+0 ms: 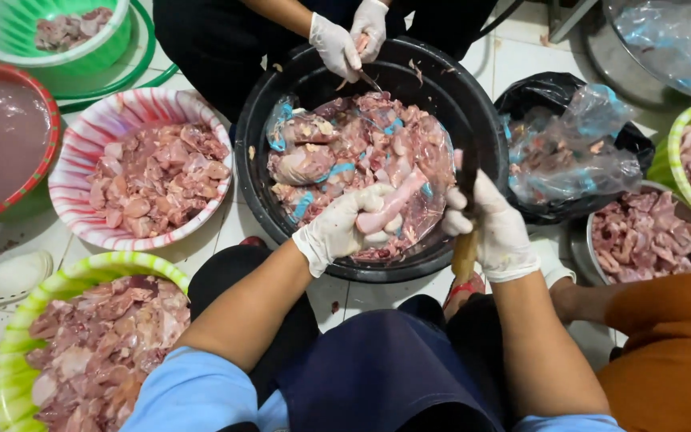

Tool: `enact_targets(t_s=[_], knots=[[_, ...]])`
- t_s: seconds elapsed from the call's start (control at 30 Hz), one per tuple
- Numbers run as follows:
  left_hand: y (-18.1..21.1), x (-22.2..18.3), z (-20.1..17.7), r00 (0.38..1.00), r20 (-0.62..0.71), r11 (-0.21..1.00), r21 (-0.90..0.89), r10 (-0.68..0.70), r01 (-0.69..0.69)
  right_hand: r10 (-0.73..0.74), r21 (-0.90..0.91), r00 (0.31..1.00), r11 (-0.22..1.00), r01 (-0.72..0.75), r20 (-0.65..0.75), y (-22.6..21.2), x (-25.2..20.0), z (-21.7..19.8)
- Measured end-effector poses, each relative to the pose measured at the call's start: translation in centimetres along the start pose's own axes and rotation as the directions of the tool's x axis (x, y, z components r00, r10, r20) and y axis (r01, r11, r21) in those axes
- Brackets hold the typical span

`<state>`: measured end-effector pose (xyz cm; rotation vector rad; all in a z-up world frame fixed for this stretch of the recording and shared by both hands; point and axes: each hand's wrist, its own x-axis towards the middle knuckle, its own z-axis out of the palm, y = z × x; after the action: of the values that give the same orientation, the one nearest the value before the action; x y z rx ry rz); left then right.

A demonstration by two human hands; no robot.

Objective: Multiple workers are manually cleaning and sorting raw chicken pieces from a large central tub into various smaller plastic bowls.

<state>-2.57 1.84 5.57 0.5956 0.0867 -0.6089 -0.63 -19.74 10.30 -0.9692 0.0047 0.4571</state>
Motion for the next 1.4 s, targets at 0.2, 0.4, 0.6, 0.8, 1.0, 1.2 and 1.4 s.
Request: enact_targets(t_s=[0.2, 0.4, 0.6, 0.8, 1.0, 1.2, 1.4], knots=[[-0.8, 0.6, -1.1, 0.893, -0.109, 0.426, 0.899, 0.437, -0.098, 0.03, -0.043, 0.998, 0.999, -0.032, -0.056, 2.1, 0.0, 0.6], [-2.4, 1.4, -2.2, 0.7, 0.491, -0.509, 0.835, 0.518, -0.209, -0.032, -0.178, 0.99, 0.984, 0.007, -0.139, 2.9, -0.1, 3.4], [-0.4, -1.5, 1.8, 0.831, 0.024, 0.393, 0.873, 0.556, -0.288, -0.18, -0.264, 0.98, 0.953, 0.151, -0.088, 4.7, 1.0, -2.7], [-1.8, 1.4, -1.7, 0.875, -0.116, 0.682, 0.677, 0.469, -0.276, -0.184, -0.486, 0.983, 0.856, 0.173, 0.026, 3.5, 0.2, -1.2], [-1.9, 2.1, -2.6, 0.796, -0.139, 0.534, 0.807, 0.589, -0.255, -0.092, -0.288, 0.993, 0.955, 0.066, -0.077, 2.3, 0.9, -1.7], [-2.1, 2.2, -3.2, 0.756, -0.093, 0.52, 0.78, 0.648, -0.349, -0.043, -0.387, 0.996, 0.92, 0.069, 0.076, 4.4, -0.1, -0.4], [-1.7, 3.3, -4.6, 0.715, -0.204, 0.525, 0.81, 0.669, -0.26, 0.001, -0.095, 0.979, 0.995, -0.021, -0.202, 4.0, 2.4, -3.4]])
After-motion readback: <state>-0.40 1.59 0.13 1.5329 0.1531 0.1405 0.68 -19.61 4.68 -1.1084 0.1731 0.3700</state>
